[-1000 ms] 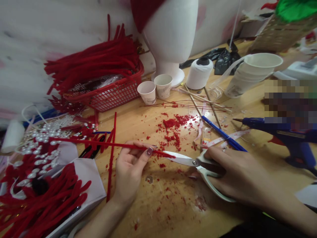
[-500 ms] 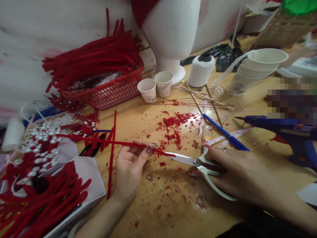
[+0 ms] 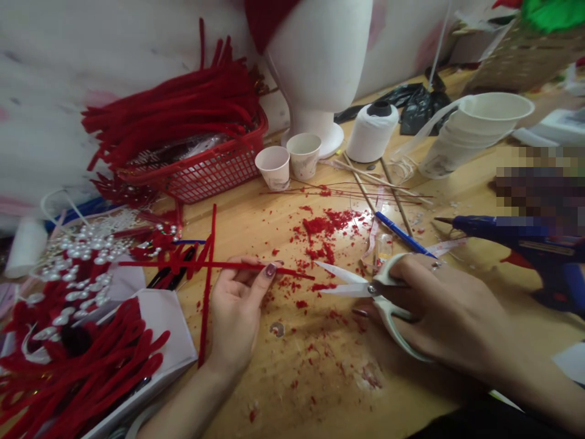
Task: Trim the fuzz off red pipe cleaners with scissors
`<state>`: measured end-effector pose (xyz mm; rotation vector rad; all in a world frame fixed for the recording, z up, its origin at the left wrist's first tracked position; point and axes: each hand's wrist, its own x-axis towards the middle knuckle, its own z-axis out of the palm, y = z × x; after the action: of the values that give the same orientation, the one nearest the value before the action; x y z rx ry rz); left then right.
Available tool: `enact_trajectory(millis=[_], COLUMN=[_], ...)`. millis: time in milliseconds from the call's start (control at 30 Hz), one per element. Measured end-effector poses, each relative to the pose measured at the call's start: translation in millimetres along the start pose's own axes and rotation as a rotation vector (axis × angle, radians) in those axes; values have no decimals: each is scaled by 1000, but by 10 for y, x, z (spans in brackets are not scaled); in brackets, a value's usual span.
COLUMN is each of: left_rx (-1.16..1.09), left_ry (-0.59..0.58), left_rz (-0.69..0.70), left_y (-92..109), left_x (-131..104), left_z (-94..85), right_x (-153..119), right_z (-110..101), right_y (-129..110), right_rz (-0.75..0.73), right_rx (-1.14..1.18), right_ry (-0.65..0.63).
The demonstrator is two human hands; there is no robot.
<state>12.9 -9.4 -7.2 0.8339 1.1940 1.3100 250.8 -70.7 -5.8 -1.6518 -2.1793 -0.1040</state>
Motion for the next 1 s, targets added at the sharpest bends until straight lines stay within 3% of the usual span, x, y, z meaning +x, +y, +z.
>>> enact_trajectory(millis=[333,1000], left_rx=[76,142], left_ry=[-53,-49], left_rz=[-6,-22], left_y=[-9,-45], left_x=[-31,-25], left_z=[-28,-58], right_x=[2,25], right_z=[23,-24], right_y=[4,-5], right_rz=[-101,-150], right_rx=[-70,-151], right_ry=[7,-2])
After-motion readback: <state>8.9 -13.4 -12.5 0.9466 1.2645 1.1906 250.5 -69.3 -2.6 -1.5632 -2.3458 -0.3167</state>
